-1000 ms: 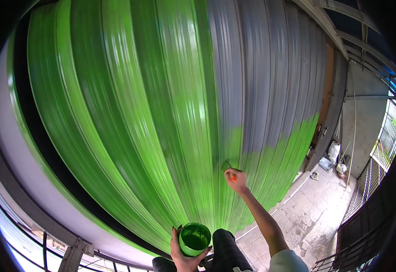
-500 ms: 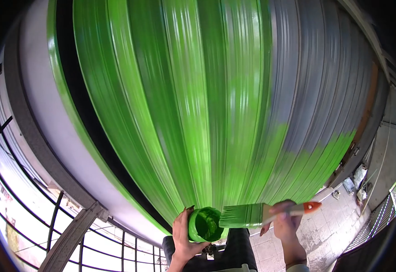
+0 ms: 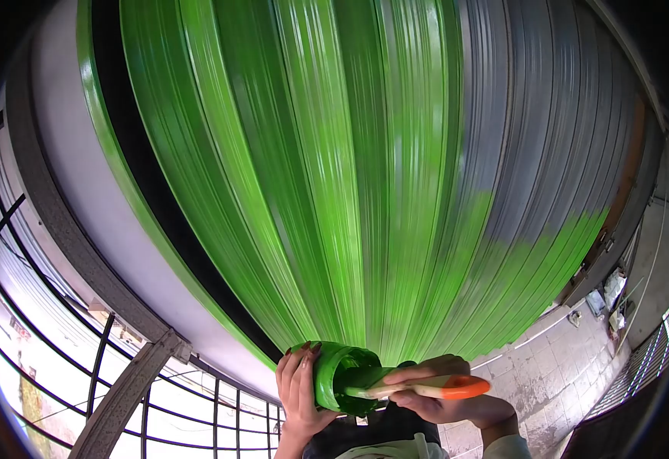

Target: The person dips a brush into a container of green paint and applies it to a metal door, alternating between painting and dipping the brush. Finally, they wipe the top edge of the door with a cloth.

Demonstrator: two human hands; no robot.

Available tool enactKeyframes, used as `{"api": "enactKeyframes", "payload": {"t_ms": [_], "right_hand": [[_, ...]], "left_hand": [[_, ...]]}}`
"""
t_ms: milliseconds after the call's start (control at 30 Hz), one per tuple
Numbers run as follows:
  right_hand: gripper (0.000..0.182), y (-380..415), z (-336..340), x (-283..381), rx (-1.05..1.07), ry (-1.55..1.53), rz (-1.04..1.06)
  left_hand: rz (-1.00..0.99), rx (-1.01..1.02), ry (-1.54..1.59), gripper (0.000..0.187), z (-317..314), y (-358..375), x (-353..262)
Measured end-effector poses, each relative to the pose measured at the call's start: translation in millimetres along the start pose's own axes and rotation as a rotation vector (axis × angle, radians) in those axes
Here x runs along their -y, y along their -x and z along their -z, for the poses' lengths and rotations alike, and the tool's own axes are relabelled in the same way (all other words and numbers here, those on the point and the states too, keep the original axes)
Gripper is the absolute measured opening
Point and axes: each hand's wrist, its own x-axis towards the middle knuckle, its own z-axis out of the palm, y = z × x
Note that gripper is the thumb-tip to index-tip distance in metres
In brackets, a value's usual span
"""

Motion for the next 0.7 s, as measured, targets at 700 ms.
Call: {"api": "enactKeyframes", "payload": {"t_ms": [700], "right_hand": [[0.023,-6,-15,-6,0.165,0.161,0.057]], "left_hand": [[-0.021,0.005,0.061,0.082,2,3,-2]]}}
